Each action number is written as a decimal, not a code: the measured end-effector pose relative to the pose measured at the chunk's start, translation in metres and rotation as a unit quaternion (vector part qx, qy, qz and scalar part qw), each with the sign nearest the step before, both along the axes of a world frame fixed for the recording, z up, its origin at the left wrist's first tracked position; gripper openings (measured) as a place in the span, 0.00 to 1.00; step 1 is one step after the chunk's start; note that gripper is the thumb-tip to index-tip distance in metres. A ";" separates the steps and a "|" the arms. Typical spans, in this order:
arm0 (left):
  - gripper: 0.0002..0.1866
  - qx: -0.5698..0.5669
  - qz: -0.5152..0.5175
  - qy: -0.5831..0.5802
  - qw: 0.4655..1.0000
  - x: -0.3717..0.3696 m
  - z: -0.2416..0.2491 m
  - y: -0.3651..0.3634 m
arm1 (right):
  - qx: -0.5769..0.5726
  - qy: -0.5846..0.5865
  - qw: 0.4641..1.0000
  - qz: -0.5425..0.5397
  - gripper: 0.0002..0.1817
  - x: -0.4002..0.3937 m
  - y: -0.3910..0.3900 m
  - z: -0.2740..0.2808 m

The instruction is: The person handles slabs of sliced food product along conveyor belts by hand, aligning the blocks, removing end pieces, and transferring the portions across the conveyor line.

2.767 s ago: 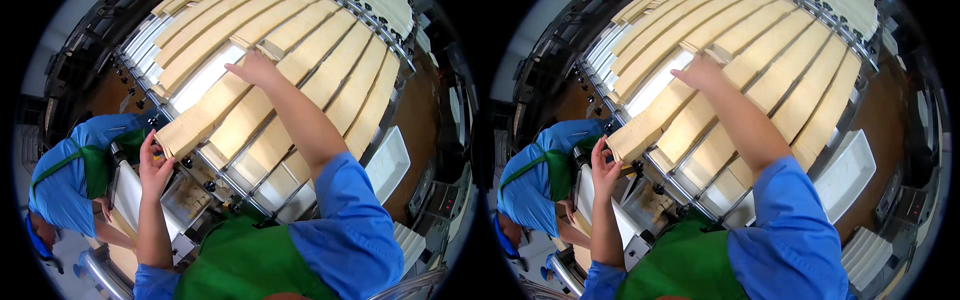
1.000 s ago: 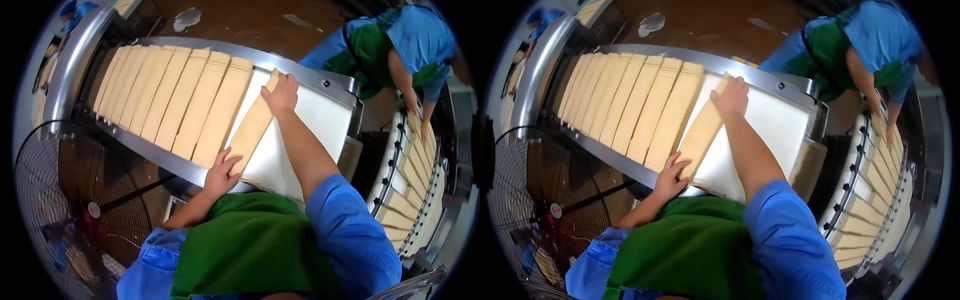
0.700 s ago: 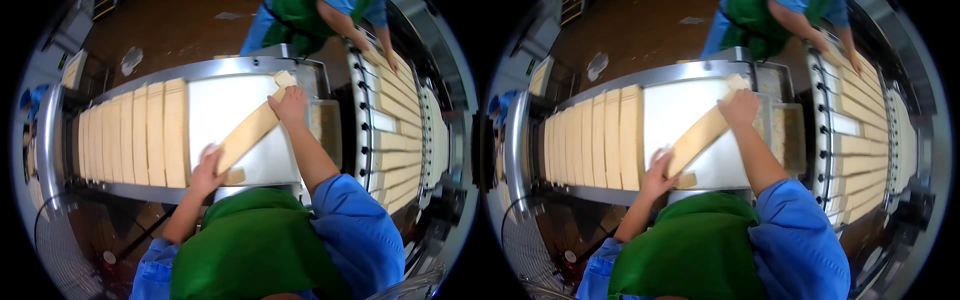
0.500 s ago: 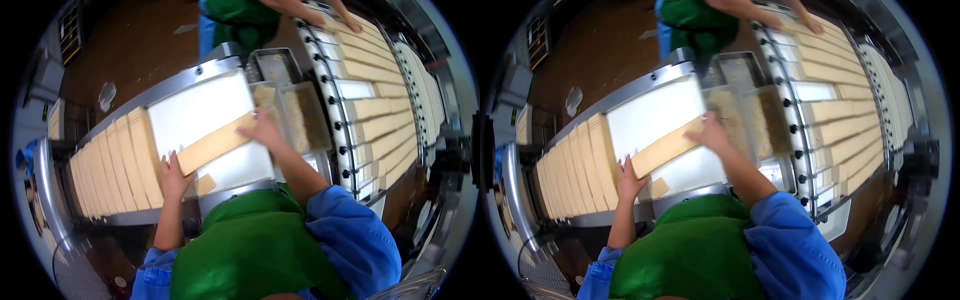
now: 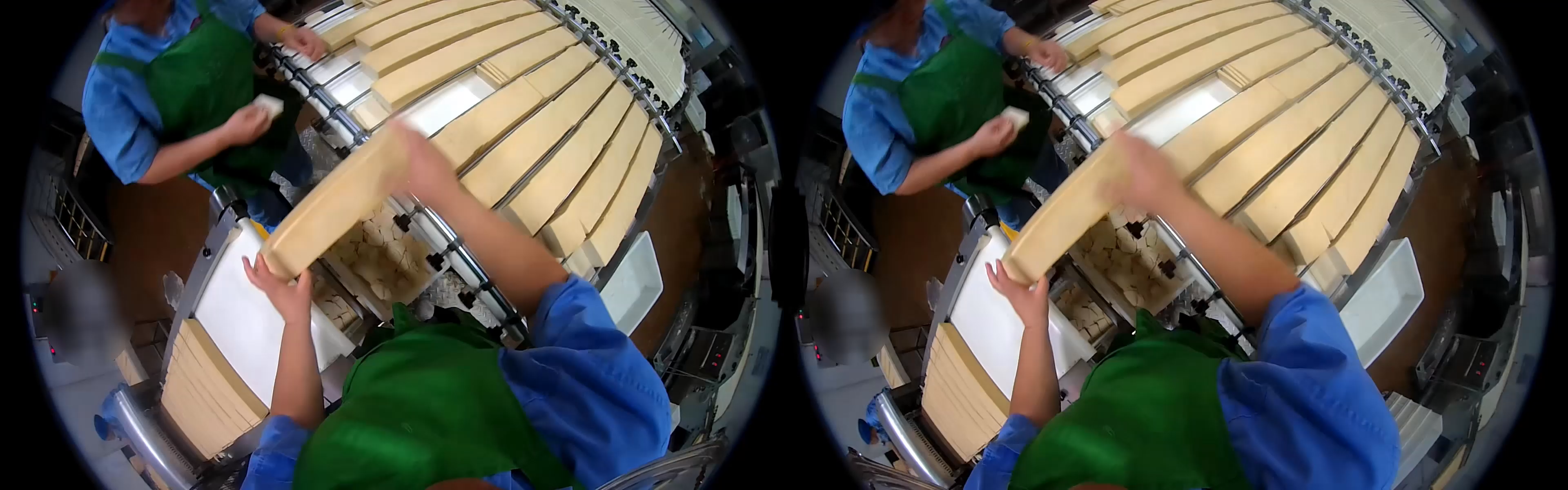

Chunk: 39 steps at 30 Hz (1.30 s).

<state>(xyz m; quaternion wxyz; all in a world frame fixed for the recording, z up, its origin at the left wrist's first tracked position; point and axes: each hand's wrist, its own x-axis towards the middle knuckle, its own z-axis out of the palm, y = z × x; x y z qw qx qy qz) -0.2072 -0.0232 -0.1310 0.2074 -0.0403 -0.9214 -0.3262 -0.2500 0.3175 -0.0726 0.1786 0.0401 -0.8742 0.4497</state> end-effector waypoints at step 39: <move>0.41 0.274 -0.125 -0.245 0.922 0.025 0.024 0.047 | 0.494 -0.090 0.861 0.076 0.19 -0.073 0.010 0.005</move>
